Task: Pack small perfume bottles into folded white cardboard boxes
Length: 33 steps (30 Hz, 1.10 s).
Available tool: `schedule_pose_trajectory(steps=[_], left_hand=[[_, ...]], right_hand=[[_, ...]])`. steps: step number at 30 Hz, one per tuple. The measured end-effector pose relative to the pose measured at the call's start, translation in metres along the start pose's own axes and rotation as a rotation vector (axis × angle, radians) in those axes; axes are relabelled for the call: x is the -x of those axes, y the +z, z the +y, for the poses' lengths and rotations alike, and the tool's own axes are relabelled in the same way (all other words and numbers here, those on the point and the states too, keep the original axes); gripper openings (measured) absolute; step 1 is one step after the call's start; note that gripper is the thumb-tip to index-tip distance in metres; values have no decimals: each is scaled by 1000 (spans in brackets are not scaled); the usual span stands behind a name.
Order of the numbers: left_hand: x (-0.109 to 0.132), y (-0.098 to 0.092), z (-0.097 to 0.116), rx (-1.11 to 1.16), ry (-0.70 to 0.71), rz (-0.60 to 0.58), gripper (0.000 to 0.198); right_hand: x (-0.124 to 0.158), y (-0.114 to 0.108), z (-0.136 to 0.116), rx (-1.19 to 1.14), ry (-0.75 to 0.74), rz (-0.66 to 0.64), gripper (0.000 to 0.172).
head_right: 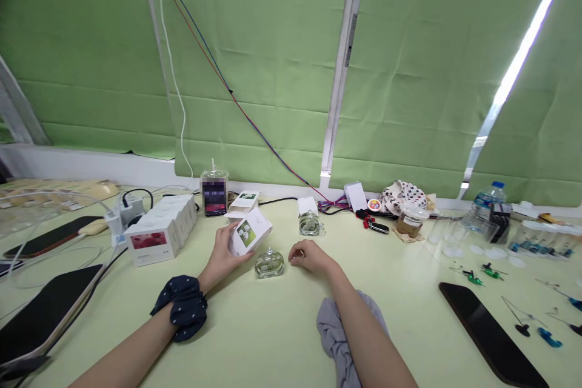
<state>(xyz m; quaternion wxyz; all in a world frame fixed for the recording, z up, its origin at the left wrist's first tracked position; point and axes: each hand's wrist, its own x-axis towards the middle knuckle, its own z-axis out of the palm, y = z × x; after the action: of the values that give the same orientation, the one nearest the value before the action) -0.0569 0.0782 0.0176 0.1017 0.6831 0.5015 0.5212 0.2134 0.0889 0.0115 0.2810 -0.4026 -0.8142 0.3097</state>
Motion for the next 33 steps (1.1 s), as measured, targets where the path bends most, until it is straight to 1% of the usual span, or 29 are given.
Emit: schedule_pose_trajectory(steps=[4, 8, 11, 13, 15, 19, 23, 26, 29, 33], left_hand=[[0, 1, -7, -19, 2, -4, 76], [0, 2, -18, -28, -90, -44, 77], [0, 3, -25, 66, -131, -101, 78], [-1, 4, -26, 131, -156, -149, 76], [-1, 4, -25, 175, -172, -190, 74], [-2, 2, -17, 195, -198, -239, 77], [-2, 1, -14, 196, -207, -240, 80], [-2, 2, -16, 200, -215, -243, 81], [-2, 3, -20, 184, -221, -276, 84], [-2, 4, -25, 209, -167, -305, 81]], right_hand=[[-1, 1, 3, -6, -13, 12, 8], [-2, 4, 5, 1, -34, 43, 9], [-3, 5, 5, 13, -37, 88, 9], [-4, 5, 4, 26, -31, 140, 10], [-5, 4, 2, 76, -47, 219, 10], [-7, 3, -4, 180, -167, 370, 11], [-8, 6, -16, 165, -258, 482, 14], [-7, 12, -32, 131, -287, 514, 15], [-6, 18, -47, 47, -296, 525, 15], [-5, 24, -58, -132, -291, 450, 16]])
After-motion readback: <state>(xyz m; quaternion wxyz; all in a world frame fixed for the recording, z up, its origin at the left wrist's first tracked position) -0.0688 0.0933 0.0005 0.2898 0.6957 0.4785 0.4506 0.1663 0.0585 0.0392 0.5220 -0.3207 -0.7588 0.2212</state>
